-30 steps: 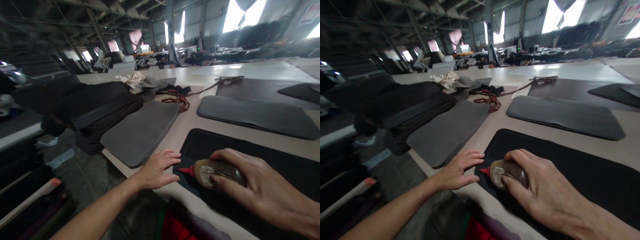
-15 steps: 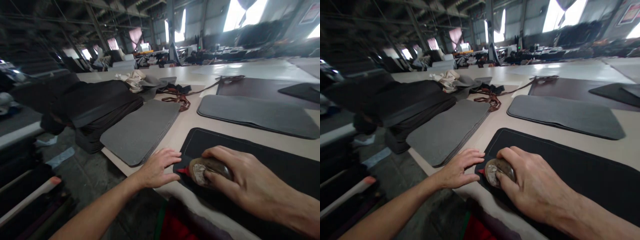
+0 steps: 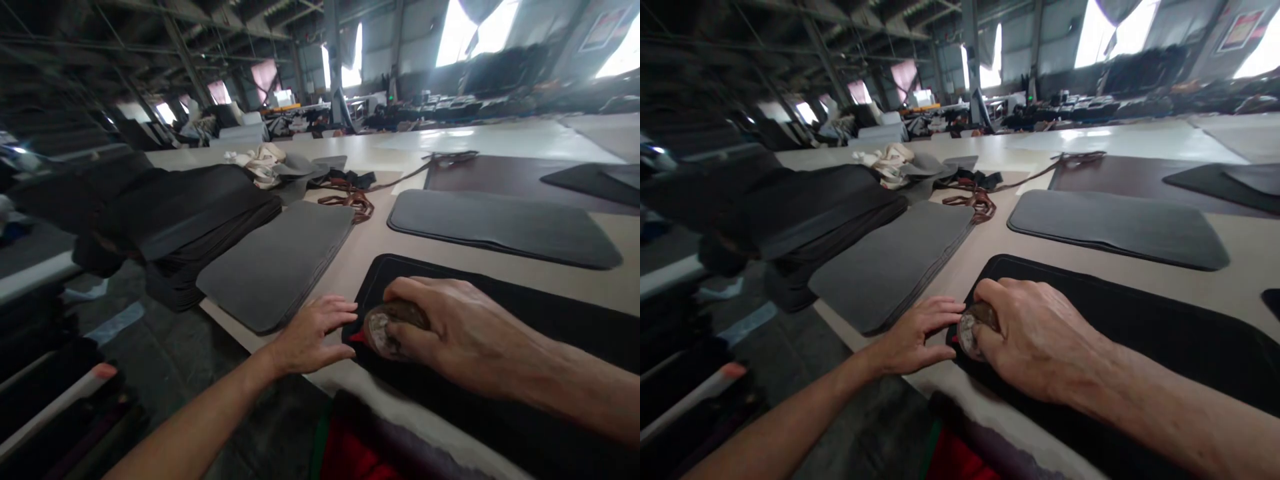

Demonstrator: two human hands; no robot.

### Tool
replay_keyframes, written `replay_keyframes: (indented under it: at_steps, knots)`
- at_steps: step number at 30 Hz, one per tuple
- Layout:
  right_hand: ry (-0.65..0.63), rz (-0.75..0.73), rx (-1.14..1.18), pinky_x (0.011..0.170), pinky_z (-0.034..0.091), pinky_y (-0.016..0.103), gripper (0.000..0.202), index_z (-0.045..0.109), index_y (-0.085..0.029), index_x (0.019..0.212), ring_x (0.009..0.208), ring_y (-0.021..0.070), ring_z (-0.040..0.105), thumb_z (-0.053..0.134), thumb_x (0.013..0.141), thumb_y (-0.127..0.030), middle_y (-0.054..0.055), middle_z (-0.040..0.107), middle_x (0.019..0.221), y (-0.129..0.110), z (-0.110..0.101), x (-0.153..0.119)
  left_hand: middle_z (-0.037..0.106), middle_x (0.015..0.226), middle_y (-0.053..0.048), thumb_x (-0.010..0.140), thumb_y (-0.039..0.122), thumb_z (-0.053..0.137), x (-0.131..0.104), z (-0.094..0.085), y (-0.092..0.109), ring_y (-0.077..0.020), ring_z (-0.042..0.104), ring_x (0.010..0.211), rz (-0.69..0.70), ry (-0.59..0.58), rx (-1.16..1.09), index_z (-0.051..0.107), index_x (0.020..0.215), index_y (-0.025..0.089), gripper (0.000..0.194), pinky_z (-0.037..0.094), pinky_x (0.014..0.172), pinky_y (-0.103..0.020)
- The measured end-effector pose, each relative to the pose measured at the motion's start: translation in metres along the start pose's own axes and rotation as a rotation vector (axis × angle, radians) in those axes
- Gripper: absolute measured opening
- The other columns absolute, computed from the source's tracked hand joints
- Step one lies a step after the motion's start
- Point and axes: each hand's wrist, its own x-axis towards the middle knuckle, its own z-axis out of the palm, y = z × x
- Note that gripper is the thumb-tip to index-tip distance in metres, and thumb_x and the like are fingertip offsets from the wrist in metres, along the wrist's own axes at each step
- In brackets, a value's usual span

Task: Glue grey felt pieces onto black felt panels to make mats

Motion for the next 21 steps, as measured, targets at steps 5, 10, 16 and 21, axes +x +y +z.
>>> replay_keyframes:
  at_steps: [5, 10, 16, 21]
  knots:
    - [-0.016, 0.028, -0.041, 0.053, 0.025, 0.029, 0.012, 0.061, -0.024, 0.077, 0.059, 0.0162, 0.050, 0.057, 0.085, -0.032, -0.001, 0.061, 0.071, -0.002, -0.011, -0.001, 0.061, 0.140, -0.011, 0.083, 0.046, 0.078, 0.000, -0.001, 0.000, -0.0290, 0.051, 0.134, 0.004, 0.001, 0.007, 0.063, 0.130, 0.022, 0.055, 0.041, 0.114, -0.051]
    - [-0.063, 0.072, -0.049, 0.047, 0.022, 0.030, 0.019, 0.061, -0.024, 0.073, 0.052, 0.0163, 0.048, 0.057, 0.084, -0.039, 0.001, 0.060, 0.064, 0.006, -0.021, -0.011, 0.061, 0.139, -0.011, 0.084, 0.046, 0.077, 0.001, -0.001, 0.000, -0.0288, 0.051, 0.134, 0.014, 0.006, 0.010, 0.063, 0.130, 0.022, 0.054, 0.042, 0.113, -0.051]
    - [-0.087, 0.145, -0.035, 0.043, 0.022, 0.029, 0.021, 0.063, -0.025, 0.073, 0.048, 0.0164, 0.048, 0.058, 0.083, -0.043, 0.002, 0.061, 0.064, 0.025, -0.031, -0.034, 0.061, 0.140, -0.011, 0.085, 0.044, 0.076, 0.001, -0.001, -0.001, -0.0287, 0.050, 0.135, 0.001, -0.010, 0.025, 0.063, 0.130, 0.023, 0.052, 0.042, 0.114, -0.051]
    - [-0.105, 0.202, 0.030, 0.044, 0.030, 0.027, 0.018, 0.067, -0.026, 0.078, 0.054, 0.0177, 0.055, 0.058, 0.084, -0.041, 0.002, 0.064, 0.069, 0.040, -0.040, -0.061, 0.058, 0.143, -0.010, 0.087, 0.042, 0.074, 0.000, -0.002, -0.001, -0.0286, 0.048, 0.137, -0.026, -0.033, 0.066, 0.061, 0.132, 0.024, 0.050, 0.040, 0.116, -0.053]
